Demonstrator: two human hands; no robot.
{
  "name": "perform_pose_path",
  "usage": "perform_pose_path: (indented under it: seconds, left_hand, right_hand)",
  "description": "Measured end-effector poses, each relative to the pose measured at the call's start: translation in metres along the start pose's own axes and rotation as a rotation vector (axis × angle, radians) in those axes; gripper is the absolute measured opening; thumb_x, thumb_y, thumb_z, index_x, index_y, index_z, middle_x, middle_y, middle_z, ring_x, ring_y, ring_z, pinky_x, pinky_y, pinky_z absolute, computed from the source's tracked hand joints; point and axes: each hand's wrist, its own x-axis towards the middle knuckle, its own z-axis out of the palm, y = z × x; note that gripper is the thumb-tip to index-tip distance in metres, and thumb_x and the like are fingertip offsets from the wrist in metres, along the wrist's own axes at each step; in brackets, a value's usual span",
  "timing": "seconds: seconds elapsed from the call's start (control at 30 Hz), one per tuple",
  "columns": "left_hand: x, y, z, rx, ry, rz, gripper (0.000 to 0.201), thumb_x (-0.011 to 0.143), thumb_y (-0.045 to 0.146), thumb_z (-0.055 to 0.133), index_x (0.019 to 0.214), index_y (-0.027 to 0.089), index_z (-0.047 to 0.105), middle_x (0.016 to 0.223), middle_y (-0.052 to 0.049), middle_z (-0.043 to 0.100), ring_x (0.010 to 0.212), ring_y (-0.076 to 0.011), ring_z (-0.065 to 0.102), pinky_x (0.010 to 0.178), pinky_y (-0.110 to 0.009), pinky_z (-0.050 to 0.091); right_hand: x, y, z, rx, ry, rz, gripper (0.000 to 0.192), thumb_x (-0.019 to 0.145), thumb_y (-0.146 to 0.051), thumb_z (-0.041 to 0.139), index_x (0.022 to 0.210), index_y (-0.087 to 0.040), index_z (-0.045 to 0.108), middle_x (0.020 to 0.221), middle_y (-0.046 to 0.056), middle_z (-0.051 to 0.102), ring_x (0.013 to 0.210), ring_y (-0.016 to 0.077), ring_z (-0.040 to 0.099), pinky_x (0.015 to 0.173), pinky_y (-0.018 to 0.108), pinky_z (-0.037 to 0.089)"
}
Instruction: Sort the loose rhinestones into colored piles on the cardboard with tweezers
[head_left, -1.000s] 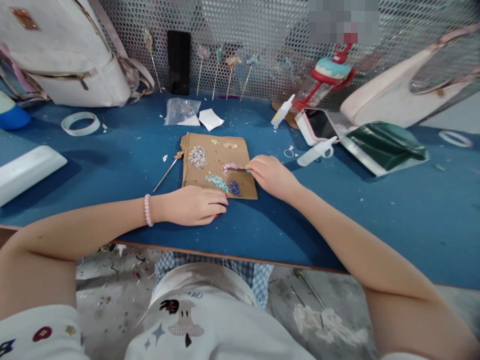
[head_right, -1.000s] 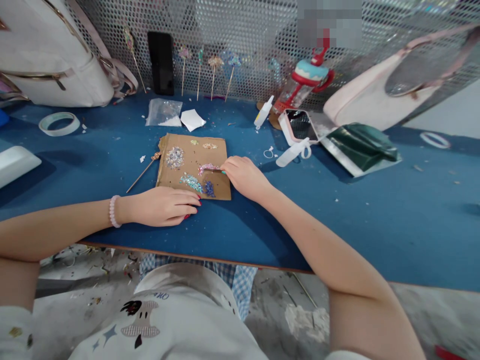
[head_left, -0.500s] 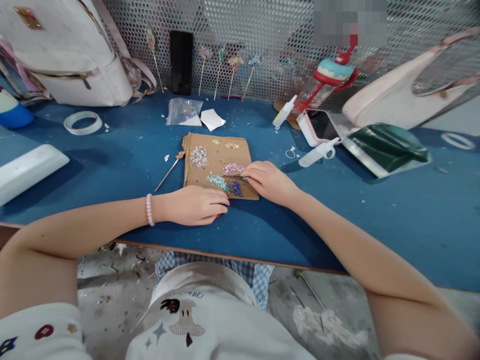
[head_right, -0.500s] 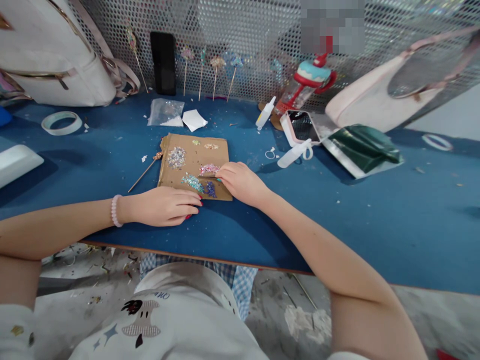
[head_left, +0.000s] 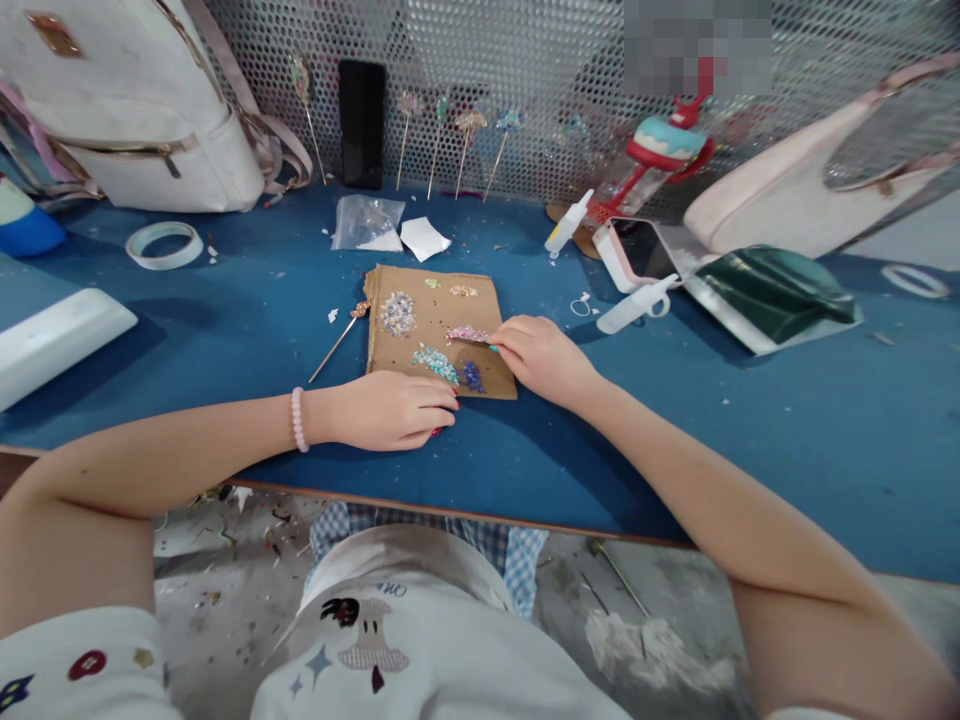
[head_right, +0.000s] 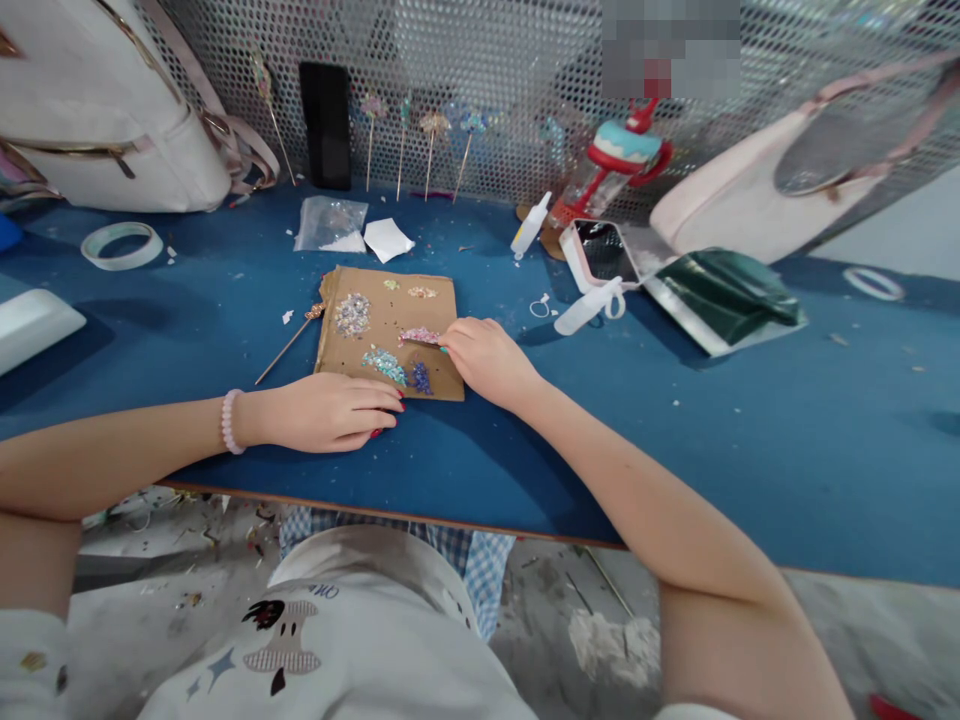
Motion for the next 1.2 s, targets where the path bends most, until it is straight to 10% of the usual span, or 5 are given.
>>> perform_pose_path:
  seconds: [1.2]
  left_hand:
    - [-0.0005, 0.0000, 0.0008, 0.012, 0.019, 0.004, 0.022, 0.097, 0.017, 0.048, 0.102, 0.010, 0.069, 0.116, -0.014, 0.070, 0.113, -0.0241, 0.065, 0.090, -0.032, 0.058]
  right_hand:
    - [-0.0045, 0.0003, -0.0076, 0.062, 0.010, -0.135, 0.026, 0.093, -0.013, 0.042, 0.090, -0.018, 0.066, 0.090, 0.009, 0.071, 0.087, 0.0218, 0.063, 0.078, 0.037, 0.044]
